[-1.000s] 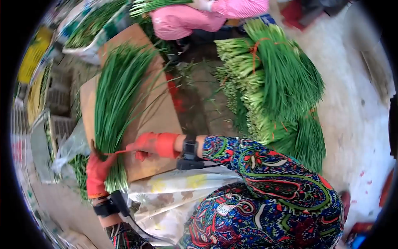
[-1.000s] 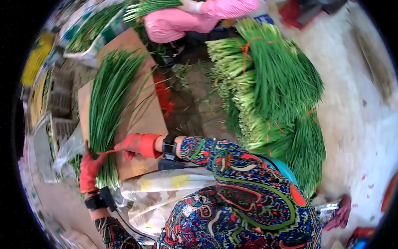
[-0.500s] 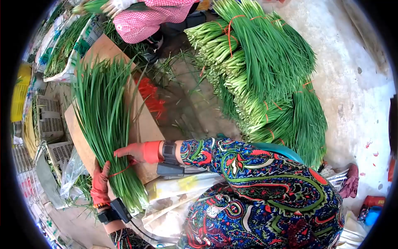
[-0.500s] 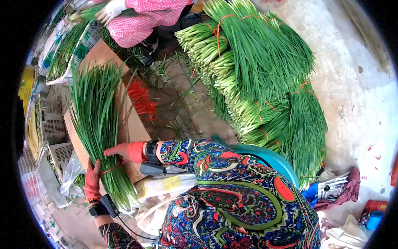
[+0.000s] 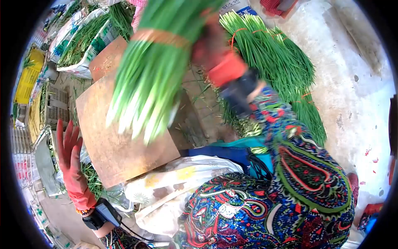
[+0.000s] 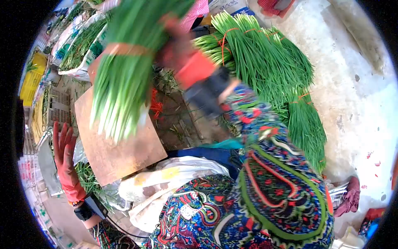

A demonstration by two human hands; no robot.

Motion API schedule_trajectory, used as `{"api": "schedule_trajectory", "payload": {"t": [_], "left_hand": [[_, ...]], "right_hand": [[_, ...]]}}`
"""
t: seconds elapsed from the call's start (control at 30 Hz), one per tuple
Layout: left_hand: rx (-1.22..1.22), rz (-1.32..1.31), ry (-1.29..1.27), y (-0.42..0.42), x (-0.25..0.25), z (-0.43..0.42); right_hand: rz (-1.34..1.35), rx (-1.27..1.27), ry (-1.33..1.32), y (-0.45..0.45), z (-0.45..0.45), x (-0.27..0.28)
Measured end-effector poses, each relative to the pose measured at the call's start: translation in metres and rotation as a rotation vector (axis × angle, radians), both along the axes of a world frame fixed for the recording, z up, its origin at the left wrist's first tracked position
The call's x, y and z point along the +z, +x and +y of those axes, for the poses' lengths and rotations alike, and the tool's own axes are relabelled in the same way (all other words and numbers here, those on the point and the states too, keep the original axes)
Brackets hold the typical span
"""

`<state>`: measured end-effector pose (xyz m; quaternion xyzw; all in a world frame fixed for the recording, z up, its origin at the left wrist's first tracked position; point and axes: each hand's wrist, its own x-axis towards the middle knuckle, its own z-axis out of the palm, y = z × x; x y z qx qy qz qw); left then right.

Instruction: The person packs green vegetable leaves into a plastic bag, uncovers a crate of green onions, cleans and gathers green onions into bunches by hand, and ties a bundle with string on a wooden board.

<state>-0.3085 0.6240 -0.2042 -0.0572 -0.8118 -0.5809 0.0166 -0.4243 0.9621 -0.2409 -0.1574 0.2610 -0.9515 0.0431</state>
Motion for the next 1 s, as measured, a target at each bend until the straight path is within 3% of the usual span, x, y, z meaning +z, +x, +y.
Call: {"api": "schedule_trajectory", "payload": {"t": [0.03, 0.07, 0.1, 0.17, 0.2, 0.3, 0.43, 0.5, 0.53, 0.7, 1.0], "left_hand": [[0.052, -0.046, 0.022, 0.008, -0.005, -0.015], [0.1, -0.097, 0.044, 0.017, -0.011, -0.03], [0.127, -0.12, 0.06, 0.026, -0.021, -0.047], [0.174, -0.217, 0.173, 0.045, -0.053, -0.094], [0.194, -0.276, 0.229, 0.055, -0.068, -0.117], [0.22, -0.327, 0.285, 0.081, -0.103, -0.178], [0.382, -0.405, 0.244, 0.097, -0.116, -0.224], [0.35, -0.4, 0.164, 0.094, -0.121, -0.246], [0.374, -0.41, 0.175, 0.09, -0.113, -0.237], [0.424, -0.429, 0.175, 0.065, -0.072, -0.237], [0.429, -0.507, -0.123, 0.04, 0.0, -0.267]], "right_hand": [[0.048, -0.24, 0.151, 0.008, 0.032, 0.018], [0.022, -0.264, 0.163, -0.007, 0.087, 0.01], [-0.095, -0.371, 0.229, 0.037, 0.072, 0.069], [-0.01, -0.433, 0.148, 0.046, 0.19, 0.05], [-0.117, -0.732, 0.078, 0.065, 0.201, 0.059], [-0.215, -1.072, 0.073, 0.121, 0.292, 0.037], [-0.425, -1.283, -0.004, 0.207, 0.378, -0.018], [-0.56, -1.349, -0.015, 0.248, 0.418, -0.053], [-0.758, -1.464, 0.029, 0.262, 0.421, -0.065], [-0.81, -1.347, -0.044, 0.337, 0.49, -0.18], [-1.107, -1.351, -0.167, 0.365, 0.506, -0.3]]}}
